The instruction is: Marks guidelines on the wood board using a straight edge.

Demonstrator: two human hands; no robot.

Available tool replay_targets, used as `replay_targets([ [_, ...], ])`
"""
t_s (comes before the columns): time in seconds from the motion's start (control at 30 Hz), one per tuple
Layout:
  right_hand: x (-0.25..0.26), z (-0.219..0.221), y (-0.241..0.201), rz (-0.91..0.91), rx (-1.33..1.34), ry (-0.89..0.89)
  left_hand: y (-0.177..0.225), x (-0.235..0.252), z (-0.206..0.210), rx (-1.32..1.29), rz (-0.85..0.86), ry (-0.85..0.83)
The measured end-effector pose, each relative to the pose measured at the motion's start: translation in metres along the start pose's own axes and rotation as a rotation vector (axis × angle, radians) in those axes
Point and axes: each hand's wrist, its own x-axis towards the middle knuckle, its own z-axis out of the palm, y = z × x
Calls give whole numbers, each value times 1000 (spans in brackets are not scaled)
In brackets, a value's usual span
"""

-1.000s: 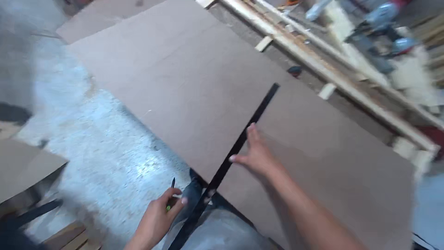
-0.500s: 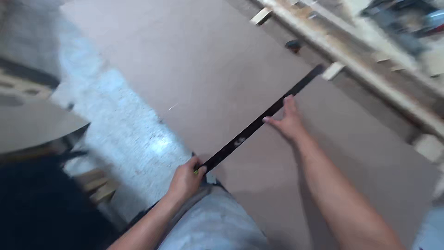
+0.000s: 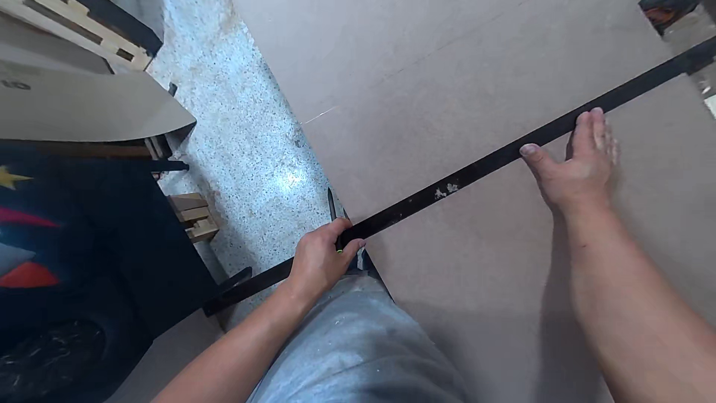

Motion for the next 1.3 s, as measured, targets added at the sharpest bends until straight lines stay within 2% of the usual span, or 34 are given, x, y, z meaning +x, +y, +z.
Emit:
replay_targets([
  [0.7, 2, 1, 1, 14, -29, 0, -3, 0, 1, 9, 43, 4],
  [1.17, 3, 2, 0, 22, -31, 3, 1, 4, -1, -7, 1, -25],
  [1.3, -7, 6, -12, -8, 21, 113, -5, 1, -2, -5, 61, 12],
])
